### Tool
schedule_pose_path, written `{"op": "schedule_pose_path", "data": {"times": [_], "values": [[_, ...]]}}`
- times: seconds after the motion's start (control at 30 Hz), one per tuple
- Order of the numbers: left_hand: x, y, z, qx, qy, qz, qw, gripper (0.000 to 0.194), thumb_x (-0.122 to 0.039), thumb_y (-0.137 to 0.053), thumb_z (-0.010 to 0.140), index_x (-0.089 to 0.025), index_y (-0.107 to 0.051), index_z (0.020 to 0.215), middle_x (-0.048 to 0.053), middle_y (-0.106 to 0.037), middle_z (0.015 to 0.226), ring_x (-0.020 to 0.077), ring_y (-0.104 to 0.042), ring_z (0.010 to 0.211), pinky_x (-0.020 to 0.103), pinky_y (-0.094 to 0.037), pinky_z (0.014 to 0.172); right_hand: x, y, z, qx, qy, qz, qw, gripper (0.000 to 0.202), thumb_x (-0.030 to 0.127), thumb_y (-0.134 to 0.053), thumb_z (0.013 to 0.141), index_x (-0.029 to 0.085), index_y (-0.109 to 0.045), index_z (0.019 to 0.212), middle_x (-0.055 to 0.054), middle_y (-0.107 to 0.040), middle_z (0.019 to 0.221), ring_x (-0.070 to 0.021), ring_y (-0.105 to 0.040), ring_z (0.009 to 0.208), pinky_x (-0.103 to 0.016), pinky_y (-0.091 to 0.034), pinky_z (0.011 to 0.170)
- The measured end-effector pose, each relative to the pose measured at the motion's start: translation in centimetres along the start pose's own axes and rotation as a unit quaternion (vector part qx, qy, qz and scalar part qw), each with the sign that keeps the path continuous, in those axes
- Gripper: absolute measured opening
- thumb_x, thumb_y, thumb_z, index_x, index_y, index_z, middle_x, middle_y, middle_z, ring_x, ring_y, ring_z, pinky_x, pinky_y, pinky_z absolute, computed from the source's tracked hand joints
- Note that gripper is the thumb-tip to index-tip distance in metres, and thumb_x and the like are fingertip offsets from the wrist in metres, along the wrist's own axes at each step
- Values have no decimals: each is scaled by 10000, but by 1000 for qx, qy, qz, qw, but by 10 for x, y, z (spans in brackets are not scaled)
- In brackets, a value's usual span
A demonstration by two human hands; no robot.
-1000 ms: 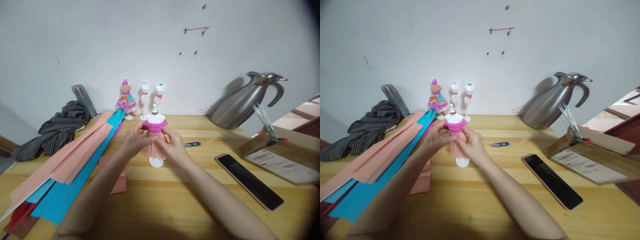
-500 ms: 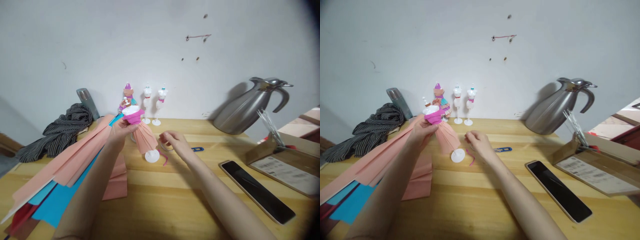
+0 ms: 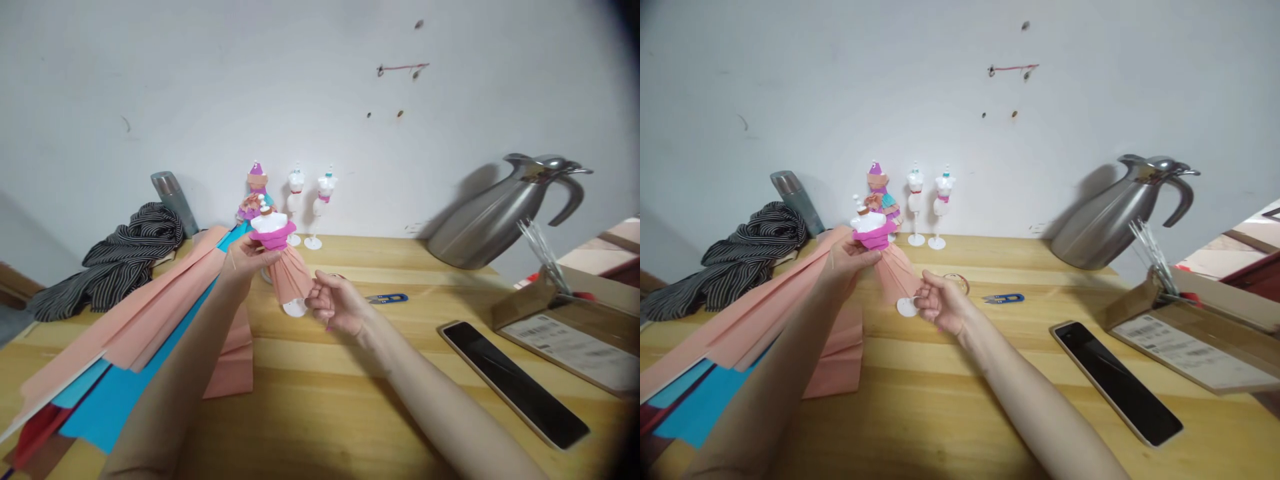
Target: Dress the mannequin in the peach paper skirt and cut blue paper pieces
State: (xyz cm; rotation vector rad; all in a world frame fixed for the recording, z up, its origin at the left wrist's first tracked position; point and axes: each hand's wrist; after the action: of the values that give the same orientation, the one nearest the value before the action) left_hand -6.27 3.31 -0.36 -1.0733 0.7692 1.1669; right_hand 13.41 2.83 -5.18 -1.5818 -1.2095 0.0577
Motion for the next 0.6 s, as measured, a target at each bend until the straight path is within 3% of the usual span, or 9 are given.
{"op": "schedule_pose_path", "data": {"times": [0.17, 0.4, 0.6], "values": [[-2, -2, 0, -5, 0, 19, 1000, 352, -217, -846, 494, -145, -717, 814, 51, -729, 833, 218, -650, 846, 370, -493, 850, -5, 0, 0, 15, 33, 21, 999, 207, 135, -638, 752, 149, -468, 636, 62, -387, 492, -25, -310, 392, -104, -185, 328], [-2, -1, -1, -7, -4, 60, 998, 364, -258, -839, 519, -145, -713, 841, 62, -728, 870, 238, -649, 883, 381, -494, 850, -9, 5, 9, 3, 84, -41, 996, 224, 140, -677, 694, 164, -459, 653, 64, -376, 539, -27, -286, 407, -110, -179, 317], [-2, -1, -1, -5, 13, 60, 998, 360, -248, -840, 510, -146, -716, 832, 54, -727, 856, 224, -646, 848, 363, -500, 824, -13, 4, 12, -21, 85, -62, 994, 210, 121, -673, 637, 155, -466, 644, 62, -403, 527, -12, -267, 390, -108, -154, 318]]}}
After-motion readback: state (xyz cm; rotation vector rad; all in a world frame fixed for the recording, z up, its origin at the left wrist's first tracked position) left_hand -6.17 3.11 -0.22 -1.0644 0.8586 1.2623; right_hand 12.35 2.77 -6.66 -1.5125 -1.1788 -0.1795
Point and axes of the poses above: each hand's wrist, its own z-axis towards the middle knuckle, its own y-axis out of the back of the hand, x = y × z
